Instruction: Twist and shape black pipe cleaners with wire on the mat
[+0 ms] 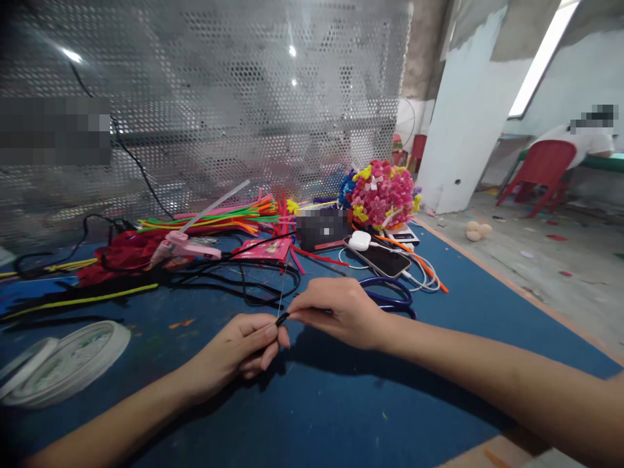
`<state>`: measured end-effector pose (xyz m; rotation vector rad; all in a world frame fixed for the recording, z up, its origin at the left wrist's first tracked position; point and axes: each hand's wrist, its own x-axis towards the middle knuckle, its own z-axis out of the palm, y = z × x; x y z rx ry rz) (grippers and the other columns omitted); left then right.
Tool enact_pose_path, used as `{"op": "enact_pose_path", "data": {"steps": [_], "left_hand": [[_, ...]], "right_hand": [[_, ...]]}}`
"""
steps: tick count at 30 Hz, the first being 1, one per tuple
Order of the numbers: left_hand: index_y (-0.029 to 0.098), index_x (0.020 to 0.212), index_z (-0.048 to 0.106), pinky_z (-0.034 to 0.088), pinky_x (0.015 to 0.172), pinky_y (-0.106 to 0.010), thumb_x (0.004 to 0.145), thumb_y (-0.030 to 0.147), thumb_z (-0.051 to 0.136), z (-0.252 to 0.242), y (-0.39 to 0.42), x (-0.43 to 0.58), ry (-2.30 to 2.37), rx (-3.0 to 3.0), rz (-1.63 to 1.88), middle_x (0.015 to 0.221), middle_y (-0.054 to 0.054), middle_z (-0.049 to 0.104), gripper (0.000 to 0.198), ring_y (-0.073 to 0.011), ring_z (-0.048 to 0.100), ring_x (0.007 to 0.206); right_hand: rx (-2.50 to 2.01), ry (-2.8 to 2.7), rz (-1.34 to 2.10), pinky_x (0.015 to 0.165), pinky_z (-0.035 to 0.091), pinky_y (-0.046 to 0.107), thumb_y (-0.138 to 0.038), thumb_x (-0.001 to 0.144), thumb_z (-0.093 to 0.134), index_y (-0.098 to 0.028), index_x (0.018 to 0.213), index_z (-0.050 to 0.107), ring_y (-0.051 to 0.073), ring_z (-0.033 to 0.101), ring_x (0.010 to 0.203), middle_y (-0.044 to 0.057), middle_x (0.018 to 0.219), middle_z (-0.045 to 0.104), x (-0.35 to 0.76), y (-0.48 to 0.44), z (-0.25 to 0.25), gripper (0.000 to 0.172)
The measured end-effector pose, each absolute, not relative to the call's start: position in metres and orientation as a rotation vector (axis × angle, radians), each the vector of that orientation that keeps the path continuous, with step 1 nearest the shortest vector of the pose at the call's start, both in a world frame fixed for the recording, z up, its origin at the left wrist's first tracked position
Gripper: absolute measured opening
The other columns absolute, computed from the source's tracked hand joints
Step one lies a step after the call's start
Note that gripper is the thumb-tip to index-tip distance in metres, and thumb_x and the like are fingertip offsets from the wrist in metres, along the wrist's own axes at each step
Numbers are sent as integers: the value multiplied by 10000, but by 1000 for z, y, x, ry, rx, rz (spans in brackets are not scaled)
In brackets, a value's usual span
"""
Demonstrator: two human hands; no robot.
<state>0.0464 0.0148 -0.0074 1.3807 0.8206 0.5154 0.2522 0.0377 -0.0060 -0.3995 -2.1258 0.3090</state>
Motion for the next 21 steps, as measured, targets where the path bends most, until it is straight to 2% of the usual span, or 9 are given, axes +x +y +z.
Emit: {"op": "enact_pose_path", "data": {"steps": [8, 11, 15, 18, 21], "left_hand": [[128, 850, 634, 219, 401, -158, 878, 385, 468, 2, 4, 53, 1004, 1566, 473, 540, 44, 490, 307, -43, 349, 439], [124, 850, 619, 202, 361, -157, 864, 394, 484, 1, 6, 53, 989, 1403, 463, 555, 51, 477, 302, -28, 289, 385], [132, 853, 599, 117, 336, -147, 853, 382, 504, -1, 7, 55, 881, 1070, 467, 576, 59, 461, 267, -1, 181, 349], [142, 860, 587, 71, 352, -144, 839, 370, 533, -1, 4, 57, 856, 950, 468, 591, 66, 445, 236, 9, 153, 354], [146, 867, 573, 89, 347, -150, 850, 381, 502, -2, -2, 61, 868, 990, 468, 581, 70, 440, 245, -1, 155, 349]], "right_hand": [[-536, -2171, 105, 581, 447, 205, -167, 888, 479, -150, 822, 609, 112, 572, 643, 41, 713, 637, 248, 36, -15, 147], [-635, -2209, 52, 558, 426, 205, -181, 886, 477, -151, 804, 619, 111, 558, 610, 34, 683, 623, 248, 36, -17, 167], [-670, -2232, -16, 549, 411, 213, -191, 897, 458, -142, 802, 625, 116, 548, 594, 40, 665, 611, 249, 37, -17, 199], [-658, -2193, -9, 554, 411, 212, -195, 896, 461, -146, 809, 621, 115, 551, 589, 34, 661, 614, 248, 36, -18, 188], [-638, -2135, 54, 577, 413, 199, -182, 883, 479, -155, 810, 607, 103, 564, 604, 23, 677, 630, 245, 33, -22, 149]]}}
